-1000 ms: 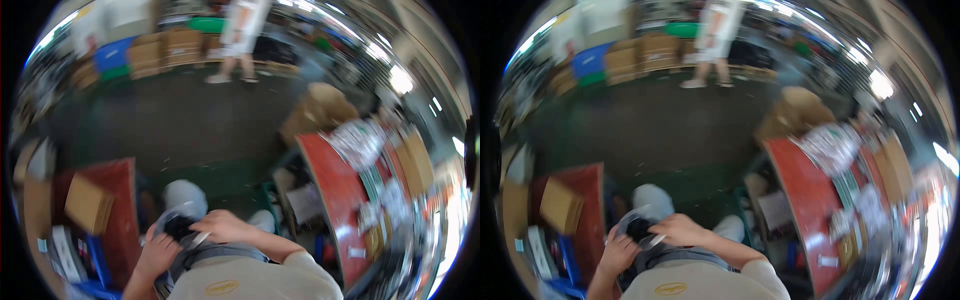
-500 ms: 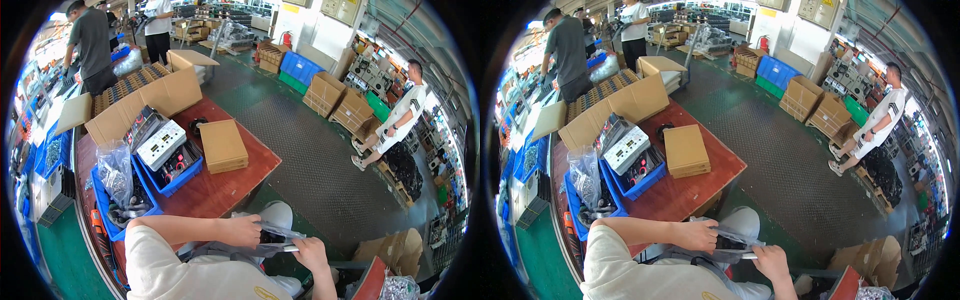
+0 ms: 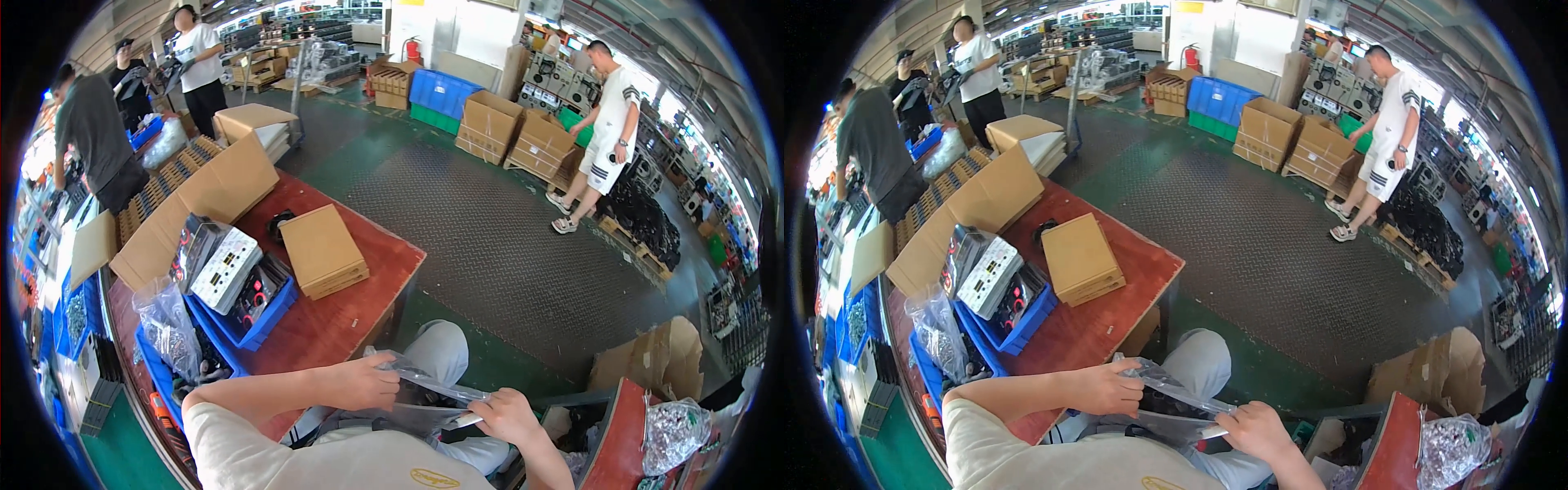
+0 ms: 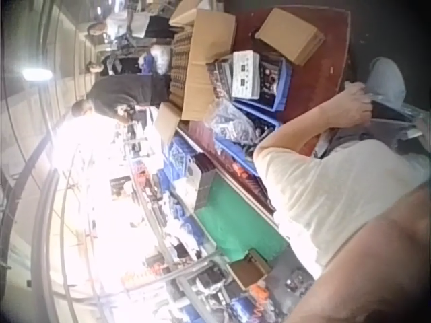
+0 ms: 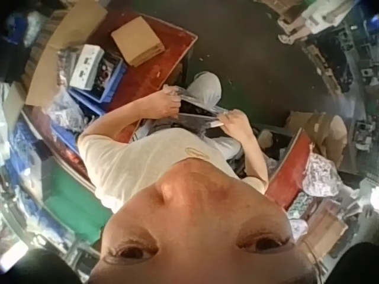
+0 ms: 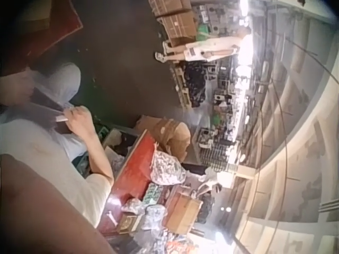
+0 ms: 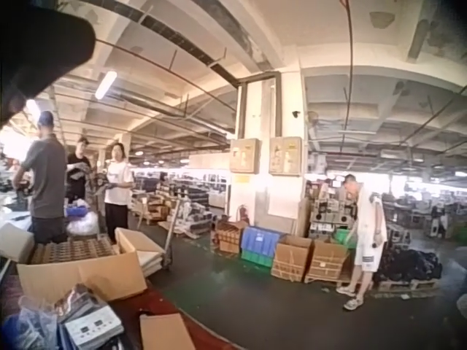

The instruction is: The person is assembling an electronic control panel by installing a circuit board and then packing components into a plastic bag.

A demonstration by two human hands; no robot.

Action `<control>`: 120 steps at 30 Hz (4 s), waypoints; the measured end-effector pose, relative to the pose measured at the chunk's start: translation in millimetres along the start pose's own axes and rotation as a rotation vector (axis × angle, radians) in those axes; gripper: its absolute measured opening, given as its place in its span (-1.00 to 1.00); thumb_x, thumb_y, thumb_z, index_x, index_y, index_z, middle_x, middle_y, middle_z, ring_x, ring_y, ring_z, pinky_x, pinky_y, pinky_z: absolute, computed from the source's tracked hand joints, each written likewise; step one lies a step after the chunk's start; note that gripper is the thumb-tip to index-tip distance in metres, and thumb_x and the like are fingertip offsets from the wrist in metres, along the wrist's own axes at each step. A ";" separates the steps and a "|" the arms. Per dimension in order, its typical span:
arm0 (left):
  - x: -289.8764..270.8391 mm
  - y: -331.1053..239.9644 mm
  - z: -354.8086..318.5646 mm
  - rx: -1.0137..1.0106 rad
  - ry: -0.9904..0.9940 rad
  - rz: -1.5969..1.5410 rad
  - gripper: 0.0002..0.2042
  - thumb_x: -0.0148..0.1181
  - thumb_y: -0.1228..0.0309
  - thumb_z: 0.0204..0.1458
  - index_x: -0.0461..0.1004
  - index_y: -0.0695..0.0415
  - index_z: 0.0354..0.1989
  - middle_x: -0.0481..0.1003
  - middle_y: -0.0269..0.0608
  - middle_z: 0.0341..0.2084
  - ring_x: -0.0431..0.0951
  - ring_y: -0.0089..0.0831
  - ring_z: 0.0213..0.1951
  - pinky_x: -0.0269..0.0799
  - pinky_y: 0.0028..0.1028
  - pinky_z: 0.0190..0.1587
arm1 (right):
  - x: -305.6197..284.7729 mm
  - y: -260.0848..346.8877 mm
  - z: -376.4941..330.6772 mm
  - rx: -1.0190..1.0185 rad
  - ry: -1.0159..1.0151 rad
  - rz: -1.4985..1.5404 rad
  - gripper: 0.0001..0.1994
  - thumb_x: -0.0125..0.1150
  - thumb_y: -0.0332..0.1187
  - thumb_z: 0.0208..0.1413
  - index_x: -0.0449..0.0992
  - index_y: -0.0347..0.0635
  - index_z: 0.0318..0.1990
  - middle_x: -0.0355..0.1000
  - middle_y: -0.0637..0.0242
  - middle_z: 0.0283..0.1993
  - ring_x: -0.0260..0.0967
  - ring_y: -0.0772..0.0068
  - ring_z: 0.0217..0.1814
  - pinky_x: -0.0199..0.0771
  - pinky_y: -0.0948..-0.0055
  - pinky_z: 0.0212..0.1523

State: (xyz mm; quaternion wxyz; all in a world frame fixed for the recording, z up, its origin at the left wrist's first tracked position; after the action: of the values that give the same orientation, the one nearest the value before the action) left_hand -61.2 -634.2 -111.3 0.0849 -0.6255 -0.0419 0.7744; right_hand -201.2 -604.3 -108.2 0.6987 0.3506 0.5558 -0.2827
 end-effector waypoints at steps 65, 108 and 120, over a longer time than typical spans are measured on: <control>-160.2 390.6 283.6 -0.774 -0.005 0.074 -0.93 0.03 0.35 -0.09 0.39 0.04 -0.47 0.37 -0.37 -0.59 0.44 -0.47 -0.38 0.25 -0.37 -0.12 | -176.0 -488.4 287.2 0.038 -0.019 0.759 -0.87 0.28 -0.37 -0.18 0.47 -0.19 -0.49 0.41 0.29 -0.54 0.38 0.28 -0.53 0.33 0.38 -0.51; -187.6 488.9 337.7 -1.519 -0.138 0.291 -0.93 0.03 0.30 -0.20 0.41 -0.06 -0.53 0.38 -0.47 -0.67 0.45 -0.52 -0.47 0.23 -0.41 -0.16 | -235.7 -504.1 634.9 -0.518 0.703 1.090 -0.82 0.22 -0.36 -0.03 0.40 -0.26 -0.36 0.43 0.29 -0.54 0.38 0.56 -0.62 0.38 0.54 -0.65; -201.6 491.4 354.3 -1.491 -0.199 0.375 -0.91 0.06 0.29 -0.18 0.40 -0.07 -0.64 0.37 -0.46 -0.72 0.45 -0.52 -0.53 0.24 -0.38 -0.18 | -171.0 -515.0 406.3 -0.641 0.659 1.047 -0.79 0.10 -0.21 0.09 0.42 -0.16 -0.30 0.44 0.15 -0.48 0.41 0.26 -0.55 0.34 0.31 -0.53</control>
State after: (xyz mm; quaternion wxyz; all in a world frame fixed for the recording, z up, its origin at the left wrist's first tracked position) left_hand -404.9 -1139.2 74.2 -0.4953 -0.4417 -0.4529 0.5954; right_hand -408.4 -1236.2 23.5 0.6069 0.4166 0.5529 0.3904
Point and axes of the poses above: each hand's wrist, its own z-axis towards the middle knuckle, its own x-axis out of the palm, y = z × x, the point moved 10 cm from there along z, towards the middle knuckle
